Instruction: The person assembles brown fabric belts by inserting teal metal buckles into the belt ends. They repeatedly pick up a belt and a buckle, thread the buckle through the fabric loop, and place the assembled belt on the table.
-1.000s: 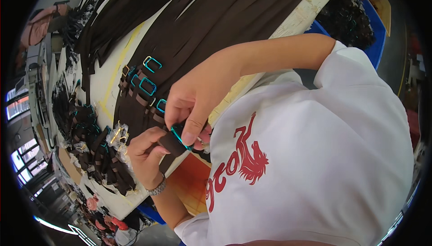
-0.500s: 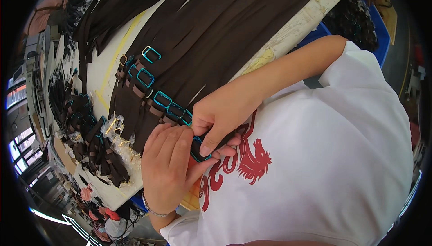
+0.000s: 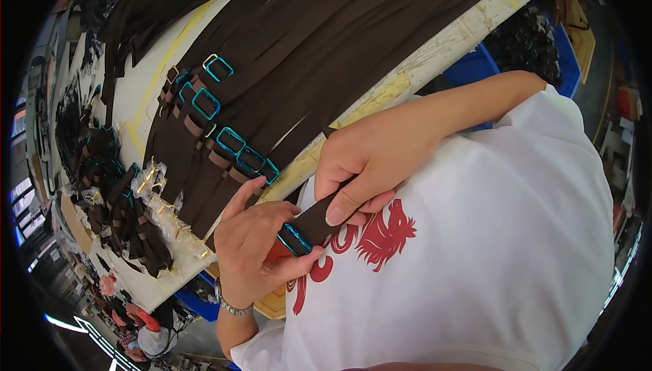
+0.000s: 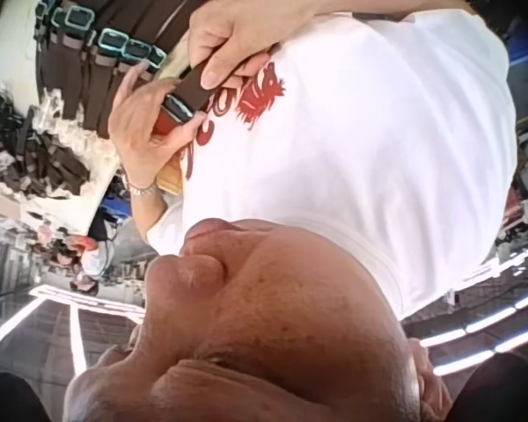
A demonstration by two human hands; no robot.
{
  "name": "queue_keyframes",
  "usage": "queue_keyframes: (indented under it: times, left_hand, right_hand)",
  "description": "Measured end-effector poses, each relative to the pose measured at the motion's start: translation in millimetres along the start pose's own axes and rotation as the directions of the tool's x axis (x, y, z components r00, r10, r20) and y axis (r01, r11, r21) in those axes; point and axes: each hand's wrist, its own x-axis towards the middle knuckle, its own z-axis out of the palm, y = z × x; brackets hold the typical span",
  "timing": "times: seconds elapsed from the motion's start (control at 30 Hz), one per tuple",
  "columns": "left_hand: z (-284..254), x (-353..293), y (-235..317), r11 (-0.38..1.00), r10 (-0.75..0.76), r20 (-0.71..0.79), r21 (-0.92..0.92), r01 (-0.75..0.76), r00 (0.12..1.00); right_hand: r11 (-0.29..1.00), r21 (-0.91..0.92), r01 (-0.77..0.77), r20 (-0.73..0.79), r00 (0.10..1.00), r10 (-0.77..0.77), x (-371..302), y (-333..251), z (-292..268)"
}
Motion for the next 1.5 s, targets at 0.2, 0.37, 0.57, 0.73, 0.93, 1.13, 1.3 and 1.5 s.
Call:
queue_keyframes:
  times: [0.2,0.37,0.57,0.73,0.93,1.13,1.3,1.5]
  left_hand:
    - [-5,-11,5,0.989,-0.147,0.091,0.013,0.146,0.985]
    - [-3,-32,-13,0.894,-0.348,0.135,-0.25,0.372,0.928]
    - [-7,-25,13,0.952,-0.305,0.013,0.005,0.305,0.952]
    - [-7,-22,20,0.948,-0.314,-0.063,0.027,0.316,0.947]
    - [1,-32,-11,0.741,-0.262,0.11,-0.613,0.273,0.959]
    - [5,-22,23,0.586,-0.661,0.237,-0.429,0.687,0.712]
    - [7,-24,41,0.854,-0.519,-0.103,-0.101,0.511,0.848]
    - [-1,-42,-2,0.392,-0.417,0.124,-0.869,0.302,0.9]
  right_hand:
    - [0.94,-0.324,0.106,-0.059,0.989,-0.132,-2,-5,-2]
    - [0.657,-0.751,0.067,-0.092,0.975,-0.204,-19,-25,-14]
    - [0.56,-0.809,0.181,-0.101,0.895,-0.435,-5,-8,-6]
    - [0.619,-0.774,0.132,-0.13,0.924,-0.359,33,-9,21]
    - [0.804,-0.443,0.397,-0.123,0.862,-0.493,39,0,28]
    - [0.873,-0.436,0.218,-0.379,0.836,-0.398,37,17,28]
    - [0.723,-0.63,0.282,-0.347,0.731,-0.588,37,9,28]
    - [0.91,-0.03,0.415,-0.111,0.903,-0.415,30,-5,22]
